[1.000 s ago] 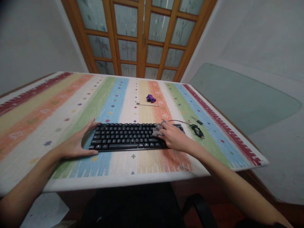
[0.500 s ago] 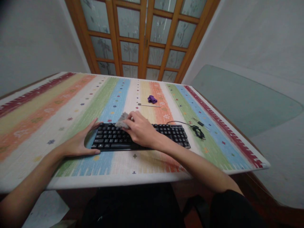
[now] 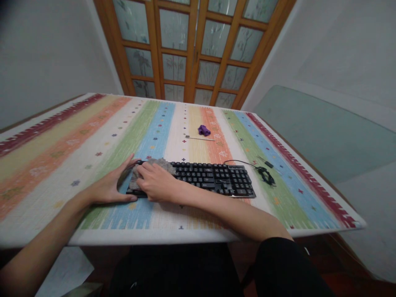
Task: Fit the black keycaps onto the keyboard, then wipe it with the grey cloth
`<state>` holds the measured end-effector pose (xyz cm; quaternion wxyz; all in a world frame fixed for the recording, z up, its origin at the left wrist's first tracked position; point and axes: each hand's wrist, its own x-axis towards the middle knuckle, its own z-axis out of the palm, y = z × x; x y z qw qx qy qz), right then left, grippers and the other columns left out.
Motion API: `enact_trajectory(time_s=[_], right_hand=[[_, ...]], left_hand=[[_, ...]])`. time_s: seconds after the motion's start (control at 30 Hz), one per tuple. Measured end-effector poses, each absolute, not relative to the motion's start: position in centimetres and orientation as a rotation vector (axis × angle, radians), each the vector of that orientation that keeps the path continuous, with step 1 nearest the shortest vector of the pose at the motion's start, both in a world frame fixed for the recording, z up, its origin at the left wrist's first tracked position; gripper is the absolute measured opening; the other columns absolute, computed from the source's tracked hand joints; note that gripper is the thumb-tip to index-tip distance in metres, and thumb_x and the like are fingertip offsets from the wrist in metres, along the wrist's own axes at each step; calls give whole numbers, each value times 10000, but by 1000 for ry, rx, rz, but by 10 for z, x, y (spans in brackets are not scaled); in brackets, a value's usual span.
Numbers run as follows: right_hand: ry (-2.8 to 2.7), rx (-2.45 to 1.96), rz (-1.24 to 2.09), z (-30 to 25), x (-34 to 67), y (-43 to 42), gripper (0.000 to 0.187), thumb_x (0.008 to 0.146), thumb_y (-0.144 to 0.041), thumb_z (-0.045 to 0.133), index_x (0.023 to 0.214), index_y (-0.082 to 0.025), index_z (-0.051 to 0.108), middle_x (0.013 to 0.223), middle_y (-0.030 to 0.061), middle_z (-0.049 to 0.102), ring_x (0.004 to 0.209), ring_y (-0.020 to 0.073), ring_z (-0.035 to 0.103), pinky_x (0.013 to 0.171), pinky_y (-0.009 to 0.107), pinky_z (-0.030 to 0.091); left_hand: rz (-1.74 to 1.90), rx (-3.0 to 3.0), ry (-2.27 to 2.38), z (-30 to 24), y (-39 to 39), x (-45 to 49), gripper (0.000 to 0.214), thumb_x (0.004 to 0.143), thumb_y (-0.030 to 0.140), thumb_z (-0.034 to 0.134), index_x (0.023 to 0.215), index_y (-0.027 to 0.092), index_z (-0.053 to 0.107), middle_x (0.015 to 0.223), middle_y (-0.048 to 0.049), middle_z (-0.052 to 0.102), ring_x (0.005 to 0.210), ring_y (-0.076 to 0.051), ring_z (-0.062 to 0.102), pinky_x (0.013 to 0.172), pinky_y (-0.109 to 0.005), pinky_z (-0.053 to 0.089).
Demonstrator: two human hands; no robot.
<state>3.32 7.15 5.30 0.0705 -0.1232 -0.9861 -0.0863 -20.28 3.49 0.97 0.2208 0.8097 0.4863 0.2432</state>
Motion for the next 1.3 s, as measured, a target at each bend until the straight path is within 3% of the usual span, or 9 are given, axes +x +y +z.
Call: enact_trajectory(time_s=[0.4, 0.93, 1.3], right_hand=[[-2960, -542, -147, 53, 88, 67, 220, 910, -118, 561, 1082, -107, 697, 1124, 168, 574, 986, 274, 424, 822, 395, 393], [-2847, -745, -131, 49, 158, 64, 102, 935, -144, 577, 977, -110, 663, 1024, 144, 574, 933, 262, 443, 844, 393, 406], [-2745, -889, -89, 48, 204, 58, 173, 998, -179, 497, 980, -106, 653, 1024, 157, 569, 935, 269, 468, 840, 414, 446]], left_hand=[[678, 2199, 1353, 9, 34, -203, 1369, 666, 526, 857, 1631, 303, -87, 1648, -183, 294, 1481, -452, 326, 1199, -667, 268], [687, 2161, 1351, 10, 34, -203, 1373, 652, 508, 872, 1636, 304, -64, 1645, -187, 299, 1478, -463, 326, 1206, -678, 246], [668, 2177, 1357, 9, 35, -205, 1365, 675, 531, 849, 1630, 292, -97, 1642, -207, 295, 1479, -464, 323, 1197, -693, 236]])
